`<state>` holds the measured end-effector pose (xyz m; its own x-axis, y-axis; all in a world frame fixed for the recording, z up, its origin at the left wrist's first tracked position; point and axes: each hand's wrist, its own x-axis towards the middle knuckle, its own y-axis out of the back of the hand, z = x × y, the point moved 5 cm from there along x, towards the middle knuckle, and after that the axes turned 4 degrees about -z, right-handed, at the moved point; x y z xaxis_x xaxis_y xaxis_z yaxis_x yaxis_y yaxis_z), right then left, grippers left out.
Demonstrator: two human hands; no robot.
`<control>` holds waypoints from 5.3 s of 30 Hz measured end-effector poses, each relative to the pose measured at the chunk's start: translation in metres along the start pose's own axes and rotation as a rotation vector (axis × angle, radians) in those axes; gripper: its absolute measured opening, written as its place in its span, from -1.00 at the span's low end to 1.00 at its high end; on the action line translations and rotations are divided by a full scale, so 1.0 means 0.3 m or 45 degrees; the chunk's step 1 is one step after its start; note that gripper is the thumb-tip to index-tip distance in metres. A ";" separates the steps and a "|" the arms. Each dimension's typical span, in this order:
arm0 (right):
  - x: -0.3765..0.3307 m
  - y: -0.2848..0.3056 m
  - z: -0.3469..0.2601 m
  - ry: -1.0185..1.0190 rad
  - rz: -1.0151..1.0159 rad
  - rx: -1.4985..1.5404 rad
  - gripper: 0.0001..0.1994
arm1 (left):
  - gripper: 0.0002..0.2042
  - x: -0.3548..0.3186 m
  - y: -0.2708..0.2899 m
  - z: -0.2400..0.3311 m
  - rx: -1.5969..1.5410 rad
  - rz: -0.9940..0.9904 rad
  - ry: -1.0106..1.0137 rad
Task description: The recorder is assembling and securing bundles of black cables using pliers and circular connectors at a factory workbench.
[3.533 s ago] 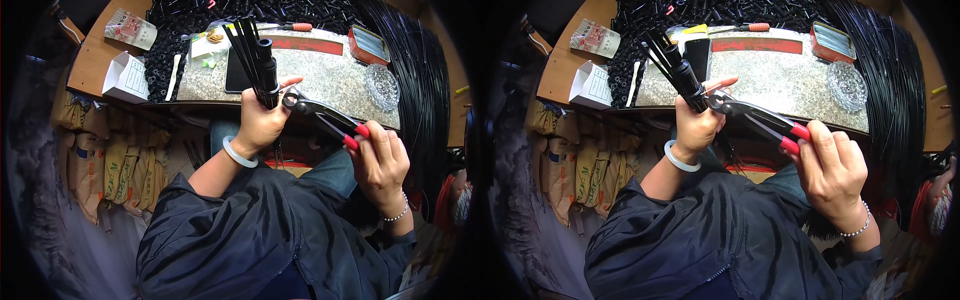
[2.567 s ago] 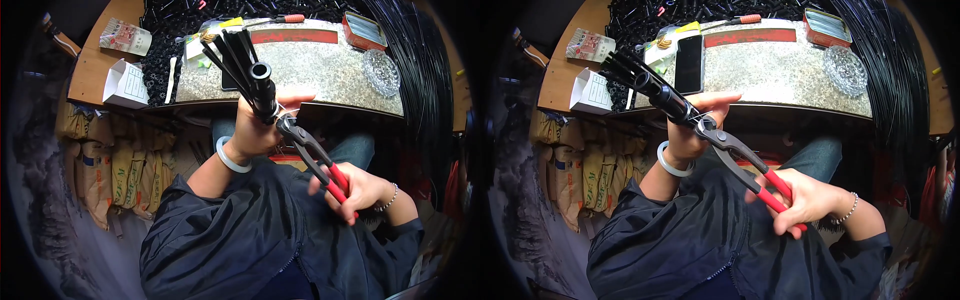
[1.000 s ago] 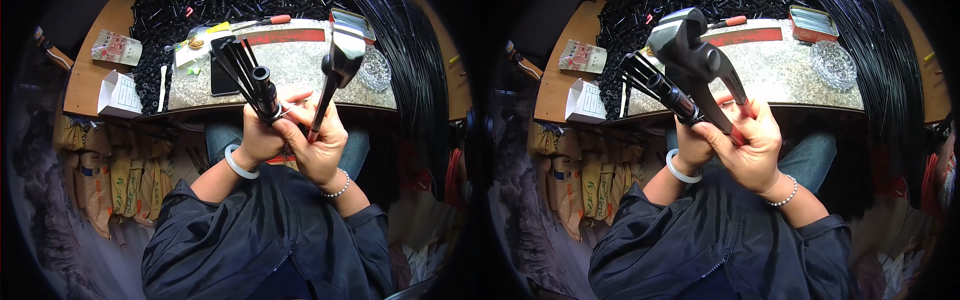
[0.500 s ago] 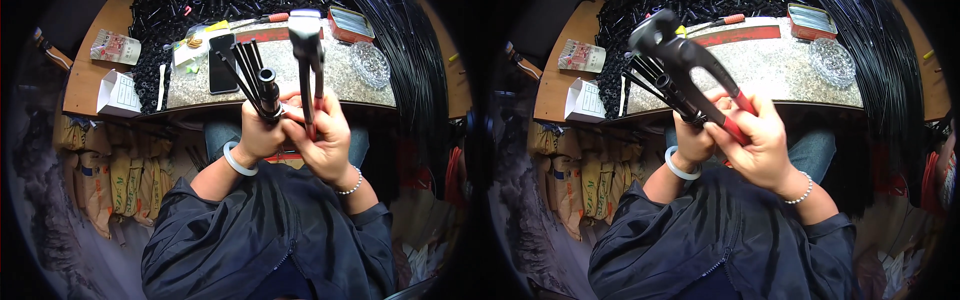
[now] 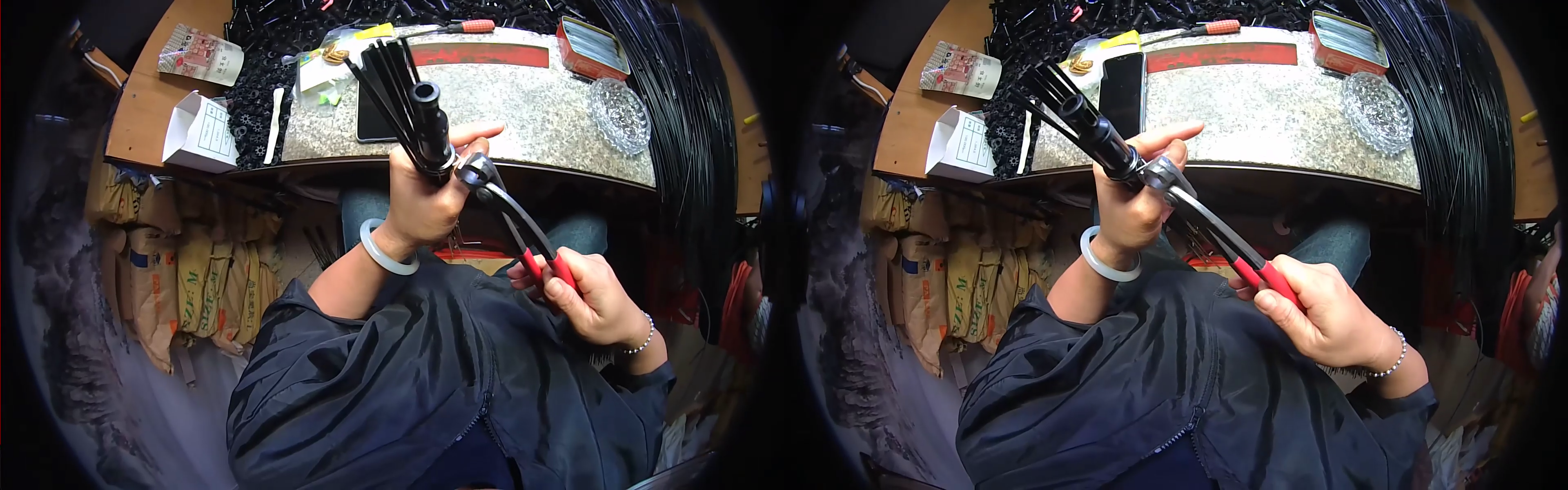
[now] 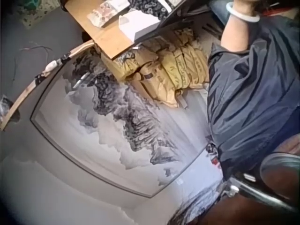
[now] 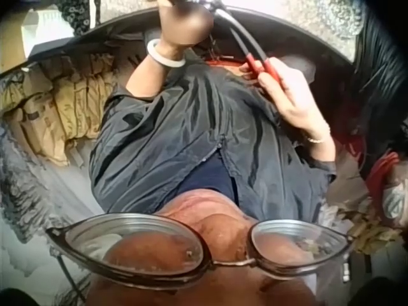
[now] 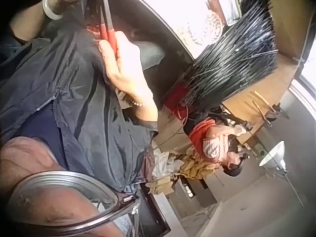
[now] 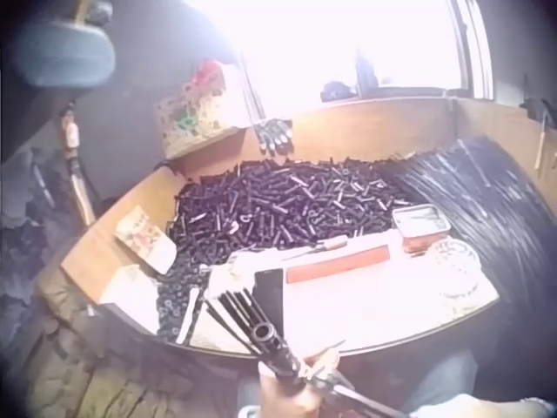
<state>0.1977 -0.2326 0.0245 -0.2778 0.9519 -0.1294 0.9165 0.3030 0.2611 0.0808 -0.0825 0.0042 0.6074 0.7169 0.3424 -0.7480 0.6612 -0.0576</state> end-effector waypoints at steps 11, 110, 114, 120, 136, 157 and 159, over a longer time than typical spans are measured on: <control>-0.021 0.025 -0.019 -0.148 -0.073 0.075 -0.68 | -0.75 -0.019 -0.004 0.004 -0.133 -0.059 0.059; -0.014 0.048 -0.174 0.460 0.774 -1.897 -0.83 | -0.77 -0.010 0.014 0.024 -0.066 0.134 0.156; -0.022 0.039 -0.179 0.356 0.827 -1.947 -0.83 | -0.76 -0.017 0.014 0.021 -0.049 0.101 0.122; -0.026 0.041 -0.156 0.391 0.721 -1.827 -0.78 | -0.75 -0.028 0.011 0.019 -0.076 0.096 0.144; -0.036 0.027 -0.147 0.387 0.771 -1.861 -0.81 | -0.79 -0.027 0.004 0.003 -0.019 0.097 0.176; -0.006 -0.068 0.050 -0.335 -0.396 0.923 -0.47 | -0.79 -0.005 -0.021 0.039 -0.023 -0.097 0.115; -0.003 -0.004 -0.011 -0.138 0.132 -0.102 -0.40 | -0.80 -0.010 -0.010 0.019 0.053 -0.098 0.073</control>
<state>0.1960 -0.2337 0.0274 -0.1465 0.9690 -0.1989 0.9114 0.2104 0.3536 0.0797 -0.0880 0.0088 0.6766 0.6769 0.2899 -0.7085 0.7056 0.0062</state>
